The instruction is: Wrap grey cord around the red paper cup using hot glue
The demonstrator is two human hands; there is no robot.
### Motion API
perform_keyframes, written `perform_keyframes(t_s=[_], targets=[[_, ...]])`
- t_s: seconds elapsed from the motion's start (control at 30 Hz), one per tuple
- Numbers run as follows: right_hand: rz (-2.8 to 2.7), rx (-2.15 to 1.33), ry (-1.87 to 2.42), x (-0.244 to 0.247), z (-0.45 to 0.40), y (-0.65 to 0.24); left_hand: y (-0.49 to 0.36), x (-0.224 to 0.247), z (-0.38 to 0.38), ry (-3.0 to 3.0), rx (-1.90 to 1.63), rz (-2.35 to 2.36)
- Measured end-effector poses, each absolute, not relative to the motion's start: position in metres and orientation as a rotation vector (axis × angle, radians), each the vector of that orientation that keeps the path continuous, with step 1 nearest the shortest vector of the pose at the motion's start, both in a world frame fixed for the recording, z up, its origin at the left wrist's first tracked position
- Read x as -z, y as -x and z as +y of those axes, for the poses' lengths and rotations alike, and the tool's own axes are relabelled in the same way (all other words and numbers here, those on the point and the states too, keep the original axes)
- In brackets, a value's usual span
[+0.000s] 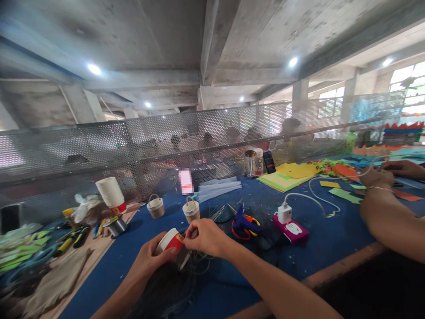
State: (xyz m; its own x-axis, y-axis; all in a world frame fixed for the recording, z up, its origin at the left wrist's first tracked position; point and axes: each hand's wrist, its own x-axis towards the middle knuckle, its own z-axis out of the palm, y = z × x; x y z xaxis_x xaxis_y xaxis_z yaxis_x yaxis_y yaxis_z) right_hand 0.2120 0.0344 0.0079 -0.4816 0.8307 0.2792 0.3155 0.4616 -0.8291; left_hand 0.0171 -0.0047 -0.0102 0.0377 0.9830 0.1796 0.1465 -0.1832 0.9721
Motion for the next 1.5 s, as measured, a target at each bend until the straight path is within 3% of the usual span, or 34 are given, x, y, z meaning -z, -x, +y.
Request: perform_keyframes(t_s=[0.9, 1.5], targets=[[-2.016, -0.761, 0.905, -0.014, 0.028, -0.207, -0.014, 0.01, -0.001, -1.308, -1.247, 1.142], [-2.016, -0.817, 0.932, -0.009, 0.028, -0.207, -0.023, -0.005, -0.018, -1.355, -1.246, 1.135]])
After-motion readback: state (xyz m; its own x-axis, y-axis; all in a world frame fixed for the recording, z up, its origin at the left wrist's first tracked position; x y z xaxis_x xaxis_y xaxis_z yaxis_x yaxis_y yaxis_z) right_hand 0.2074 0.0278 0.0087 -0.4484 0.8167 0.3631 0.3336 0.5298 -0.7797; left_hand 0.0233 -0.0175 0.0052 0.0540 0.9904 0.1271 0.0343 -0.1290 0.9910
